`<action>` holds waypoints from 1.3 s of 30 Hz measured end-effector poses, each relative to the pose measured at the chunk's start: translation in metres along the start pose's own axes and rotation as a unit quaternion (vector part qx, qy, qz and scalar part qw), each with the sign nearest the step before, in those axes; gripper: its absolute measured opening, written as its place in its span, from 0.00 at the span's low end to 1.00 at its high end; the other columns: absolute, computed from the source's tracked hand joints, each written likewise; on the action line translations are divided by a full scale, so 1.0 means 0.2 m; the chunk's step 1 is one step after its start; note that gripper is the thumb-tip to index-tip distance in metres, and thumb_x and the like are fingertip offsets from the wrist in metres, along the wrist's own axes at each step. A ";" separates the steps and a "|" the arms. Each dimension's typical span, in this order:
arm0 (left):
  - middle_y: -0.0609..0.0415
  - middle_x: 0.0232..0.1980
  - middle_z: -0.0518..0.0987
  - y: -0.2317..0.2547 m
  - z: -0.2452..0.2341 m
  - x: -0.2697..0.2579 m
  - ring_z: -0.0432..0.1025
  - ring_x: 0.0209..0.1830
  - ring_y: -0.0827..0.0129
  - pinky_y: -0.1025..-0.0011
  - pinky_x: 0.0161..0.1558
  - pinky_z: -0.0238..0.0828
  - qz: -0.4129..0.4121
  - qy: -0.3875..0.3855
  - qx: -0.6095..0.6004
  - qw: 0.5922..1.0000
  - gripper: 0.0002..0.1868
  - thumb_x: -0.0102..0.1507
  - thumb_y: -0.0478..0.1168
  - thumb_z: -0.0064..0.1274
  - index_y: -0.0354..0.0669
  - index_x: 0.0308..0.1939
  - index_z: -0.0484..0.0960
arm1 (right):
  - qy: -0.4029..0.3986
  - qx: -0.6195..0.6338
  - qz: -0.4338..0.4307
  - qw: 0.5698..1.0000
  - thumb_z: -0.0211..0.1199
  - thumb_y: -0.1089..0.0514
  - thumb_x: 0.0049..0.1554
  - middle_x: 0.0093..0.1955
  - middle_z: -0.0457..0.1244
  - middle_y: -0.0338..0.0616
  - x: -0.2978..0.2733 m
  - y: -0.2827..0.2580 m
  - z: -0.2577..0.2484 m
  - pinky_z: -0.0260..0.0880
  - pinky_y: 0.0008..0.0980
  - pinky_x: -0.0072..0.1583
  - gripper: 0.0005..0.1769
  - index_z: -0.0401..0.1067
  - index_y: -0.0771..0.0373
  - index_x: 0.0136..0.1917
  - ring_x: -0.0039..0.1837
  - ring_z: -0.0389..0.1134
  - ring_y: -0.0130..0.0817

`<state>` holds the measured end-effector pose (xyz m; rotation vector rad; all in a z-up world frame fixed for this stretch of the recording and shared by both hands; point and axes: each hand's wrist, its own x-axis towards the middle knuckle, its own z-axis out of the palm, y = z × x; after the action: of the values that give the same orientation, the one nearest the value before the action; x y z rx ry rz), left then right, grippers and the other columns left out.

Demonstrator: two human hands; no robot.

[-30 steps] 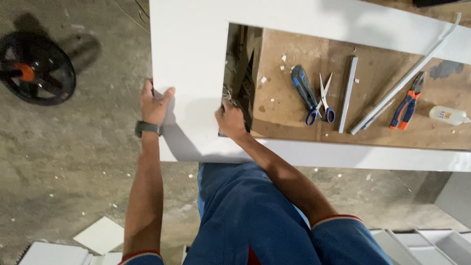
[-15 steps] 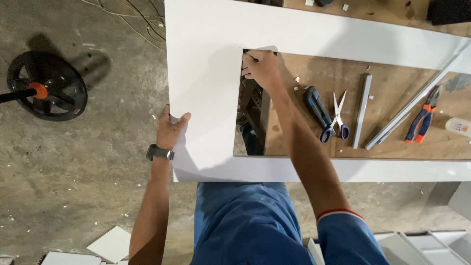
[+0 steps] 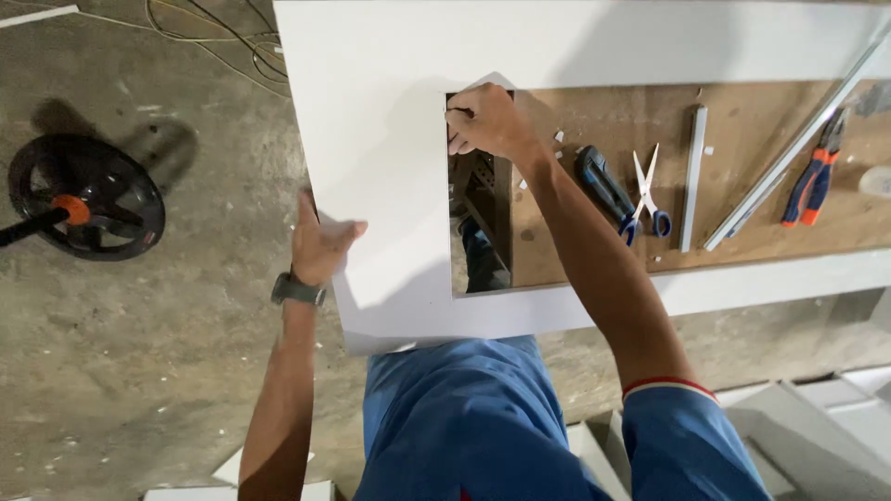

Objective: Applying white plastic trim to the inner and outer edges of a white furniture panel using glue and various hand tools.

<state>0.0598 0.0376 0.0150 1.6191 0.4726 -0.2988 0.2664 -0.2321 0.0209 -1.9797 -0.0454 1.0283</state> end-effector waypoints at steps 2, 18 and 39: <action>0.36 0.63 0.73 0.08 0.04 0.06 0.72 0.63 0.50 0.50 0.63 0.76 0.042 0.025 0.041 0.998 0.55 0.55 0.57 0.70 0.29 0.69 0.52 | -0.011 0.021 0.008 1.000 0.53 0.66 0.61 0.43 0.71 0.55 -0.02 0.05 0.04 0.76 0.24 0.39 0.11 0.77 0.71 0.45 0.42 0.79 0.37; 0.49 0.46 0.83 0.51 0.45 0.85 0.76 0.47 0.56 0.55 0.47 0.71 0.400 -0.195 0.505 0.739 0.15 0.66 0.40 0.62 0.48 0.57 0.85 | 0.318 -0.170 -0.231 0.904 0.66 0.64 0.51 0.26 0.62 0.53 -0.06 0.30 0.32 0.66 0.35 0.32 0.10 0.70 0.67 0.29 0.28 0.64 0.45; 0.49 0.50 0.80 0.45 0.56 0.70 0.77 0.46 0.59 0.56 0.44 0.74 0.455 -0.278 0.547 0.645 0.13 0.60 0.41 0.64 0.50 0.48 0.87 | 0.186 -0.101 -0.120 0.970 0.56 0.66 0.52 0.30 0.65 0.56 -0.45 0.33 0.47 0.69 0.42 0.36 0.08 0.72 0.67 0.33 0.31 0.68 0.53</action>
<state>0.2338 -0.0603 0.0172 2.5199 -1.2775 -0.2862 0.1215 -0.2437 0.0057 -2.2581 -0.1853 0.5034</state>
